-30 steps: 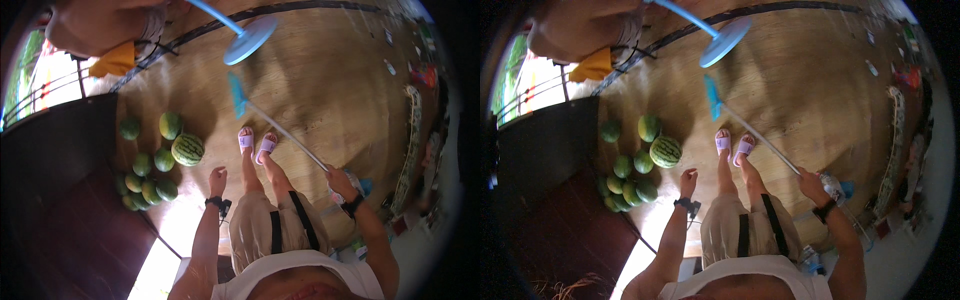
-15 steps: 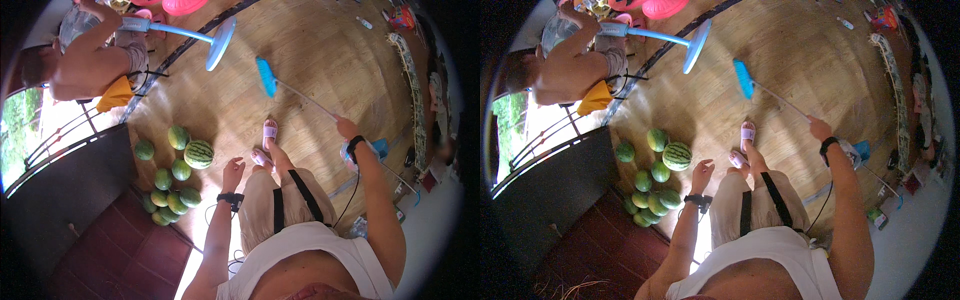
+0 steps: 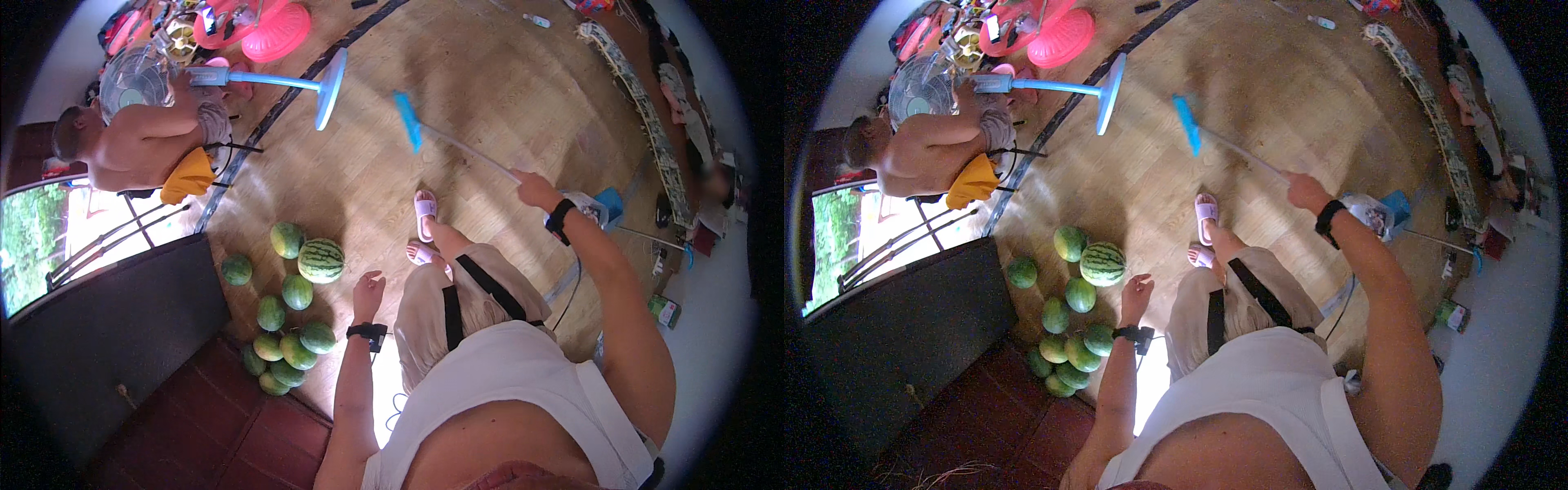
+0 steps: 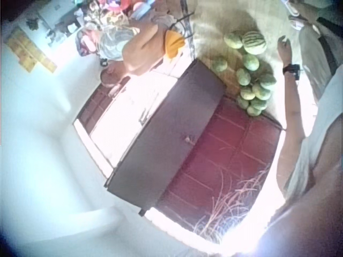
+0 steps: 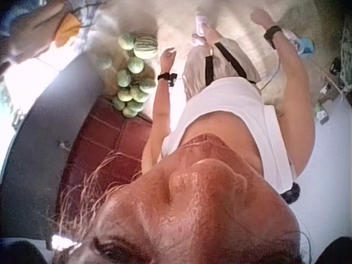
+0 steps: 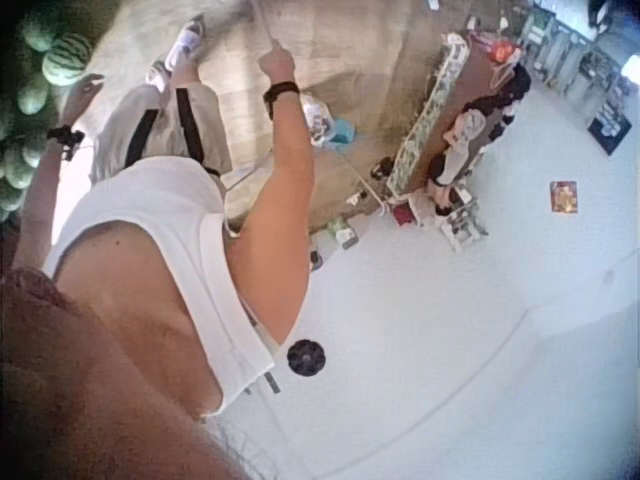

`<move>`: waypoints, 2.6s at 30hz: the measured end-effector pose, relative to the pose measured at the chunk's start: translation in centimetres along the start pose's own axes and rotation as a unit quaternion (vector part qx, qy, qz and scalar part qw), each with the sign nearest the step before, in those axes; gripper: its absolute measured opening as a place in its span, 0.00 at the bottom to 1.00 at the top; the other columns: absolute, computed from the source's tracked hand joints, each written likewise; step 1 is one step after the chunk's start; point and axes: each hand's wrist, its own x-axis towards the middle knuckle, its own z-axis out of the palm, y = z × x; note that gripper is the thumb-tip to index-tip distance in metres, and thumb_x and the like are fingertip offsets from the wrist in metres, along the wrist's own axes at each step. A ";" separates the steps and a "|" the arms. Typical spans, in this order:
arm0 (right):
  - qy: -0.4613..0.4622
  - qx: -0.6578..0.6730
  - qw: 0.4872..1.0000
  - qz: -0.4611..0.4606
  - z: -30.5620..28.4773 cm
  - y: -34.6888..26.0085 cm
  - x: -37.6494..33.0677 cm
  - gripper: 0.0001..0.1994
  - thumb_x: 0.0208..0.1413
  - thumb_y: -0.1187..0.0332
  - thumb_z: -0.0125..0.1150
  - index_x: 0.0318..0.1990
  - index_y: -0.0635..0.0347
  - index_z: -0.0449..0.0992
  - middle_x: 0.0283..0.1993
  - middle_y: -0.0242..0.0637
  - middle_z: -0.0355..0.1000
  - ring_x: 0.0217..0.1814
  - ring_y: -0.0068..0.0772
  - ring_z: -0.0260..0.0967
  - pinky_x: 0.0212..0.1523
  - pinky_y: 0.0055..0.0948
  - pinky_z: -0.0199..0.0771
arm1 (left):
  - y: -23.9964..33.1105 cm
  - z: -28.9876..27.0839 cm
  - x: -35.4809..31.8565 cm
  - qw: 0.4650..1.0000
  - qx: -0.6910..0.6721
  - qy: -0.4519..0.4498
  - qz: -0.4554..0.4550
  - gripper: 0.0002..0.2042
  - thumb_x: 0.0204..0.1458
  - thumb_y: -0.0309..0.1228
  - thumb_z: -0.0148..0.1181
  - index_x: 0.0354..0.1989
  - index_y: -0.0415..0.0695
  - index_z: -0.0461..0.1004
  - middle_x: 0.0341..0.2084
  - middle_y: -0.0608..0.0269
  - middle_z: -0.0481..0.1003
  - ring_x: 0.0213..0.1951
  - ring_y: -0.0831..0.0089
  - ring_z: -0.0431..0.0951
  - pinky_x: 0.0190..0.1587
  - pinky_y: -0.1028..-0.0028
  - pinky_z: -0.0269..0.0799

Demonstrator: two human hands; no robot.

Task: The person sweeps the floor with a broom and collects debris into a dustpan.

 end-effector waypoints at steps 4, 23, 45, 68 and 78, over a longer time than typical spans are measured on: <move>-0.048 0.112 0.986 -0.116 6.1 -2.0 0.3 0.22 0.41 0.74 0.47 0.49 0.55 0.66 0.40 0.51 0.69 0.44 0.51 0.66 0.44 0.41 0.66 | -0.7 0.5 -1.7 0.999 0.010 0.025 0.043 0.12 0.43 0.31 0.58 0.36 0.39 0.73 0.23 0.59 0.74 0.25 0.72 0.73 0.31 0.75 0.69; -0.044 -0.090 0.992 0.074 3.4 20.6 5.2 0.13 0.47 0.64 0.47 0.34 0.65 0.72 0.39 0.52 0.69 0.44 0.52 0.67 0.44 0.44 0.67 | 14.5 5.6 0.7 0.997 0.060 0.042 0.015 0.10 0.44 0.32 0.57 0.33 0.42 0.74 0.15 0.62 0.69 0.20 0.72 0.70 0.25 0.73 0.64; 0.114 -0.128 0.983 0.072 -6.6 19.4 6.5 0.08 0.45 0.68 0.49 0.25 0.60 0.74 0.28 0.48 0.72 0.32 0.48 0.72 0.31 0.42 0.72 | 20.6 7.7 3.5 0.997 0.065 0.035 0.037 0.10 0.45 0.30 0.56 0.34 0.40 0.74 0.13 0.70 0.64 0.18 0.81 0.62 0.22 0.78 0.59; 0.061 0.006 0.994 0.086 -3.9 6.3 7.1 0.12 0.45 0.68 0.51 0.37 0.63 0.70 0.35 0.51 0.70 0.37 0.49 0.70 0.35 0.39 0.72 | 17.2 -6.2 15.4 0.993 0.093 0.002 0.077 0.10 0.43 0.34 0.56 0.32 0.44 0.74 0.14 0.57 0.70 0.20 0.64 0.72 0.25 0.69 0.66; -0.211 0.280 0.936 -0.030 -4.6 -16.7 15.7 0.10 0.46 0.69 0.49 0.33 0.66 0.69 0.20 0.40 0.67 0.21 0.31 0.68 0.17 0.28 0.65 | 12.4 -10.2 18.5 0.995 0.085 0.016 0.048 0.11 0.44 0.36 0.56 0.34 0.45 0.74 0.16 0.57 0.71 0.22 0.62 0.73 0.27 0.67 0.67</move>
